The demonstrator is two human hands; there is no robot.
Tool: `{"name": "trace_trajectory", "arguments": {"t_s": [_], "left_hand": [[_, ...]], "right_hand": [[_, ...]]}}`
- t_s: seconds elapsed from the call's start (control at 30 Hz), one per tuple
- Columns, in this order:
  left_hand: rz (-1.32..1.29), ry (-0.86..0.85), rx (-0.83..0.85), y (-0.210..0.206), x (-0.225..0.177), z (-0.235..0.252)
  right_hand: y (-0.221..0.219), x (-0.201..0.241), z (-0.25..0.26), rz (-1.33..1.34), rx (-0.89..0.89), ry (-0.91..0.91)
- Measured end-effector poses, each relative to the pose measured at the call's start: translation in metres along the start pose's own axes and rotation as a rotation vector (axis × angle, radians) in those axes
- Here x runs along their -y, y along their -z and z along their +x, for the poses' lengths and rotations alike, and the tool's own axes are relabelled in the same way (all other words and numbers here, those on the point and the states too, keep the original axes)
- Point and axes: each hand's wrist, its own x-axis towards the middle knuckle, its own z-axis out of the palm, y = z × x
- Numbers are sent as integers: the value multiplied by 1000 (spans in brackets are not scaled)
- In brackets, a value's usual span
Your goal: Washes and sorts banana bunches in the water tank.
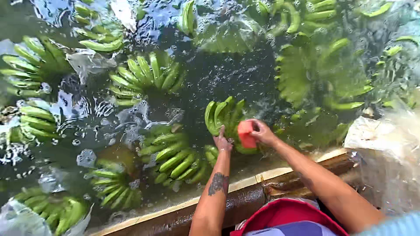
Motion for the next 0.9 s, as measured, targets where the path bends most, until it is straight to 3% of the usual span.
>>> {"name": "trace_trajectory", "arguments": {"t_s": [0.1, 0.17, 0.27, 0.33, 0.37, 0.43, 0.47, 0.57, 0.7, 0.8, 0.83, 0.9], "left_hand": [[4, -40, -94, -6, -7, 5], [-60, -41, -172, 1, -11, 9], [-5, -114, -197, 26, -10, 5], [406, -309, -42, 56, -7, -18], [691, -486, 53, 70, -6, -28], [1219, -876, 206, 85, -7, -26], [1394, -952, 305, 84, -9, -15], [1676, -861, 505, 55, -15, 29], [1640, -416, 429, -15, -32, 27], [1210, -290, 332, -56, -36, 35], [1035, -266, 324, -56, -37, 45], [649, -140, 348, -33, -39, 54]], "right_hand": [[-35, 4, 61, -535, -32, 35], [-4, 14, 86, -695, -124, 22], [72, 56, 91, -644, -284, -137], [122, 53, 75, -489, -329, -24], [141, 43, 59, -402, -296, 12], [161, 16, 32, -211, -268, -78], [165, -8, 20, -74, -245, -166], [151, -57, 3, 297, -234, -294], [63, -28, 25, 220, -404, -147], [-16, 23, 35, -153, -309, 9], [-24, 32, 39, -296, -338, 32], [-5, 11, 59, -396, -498, 21]]}}
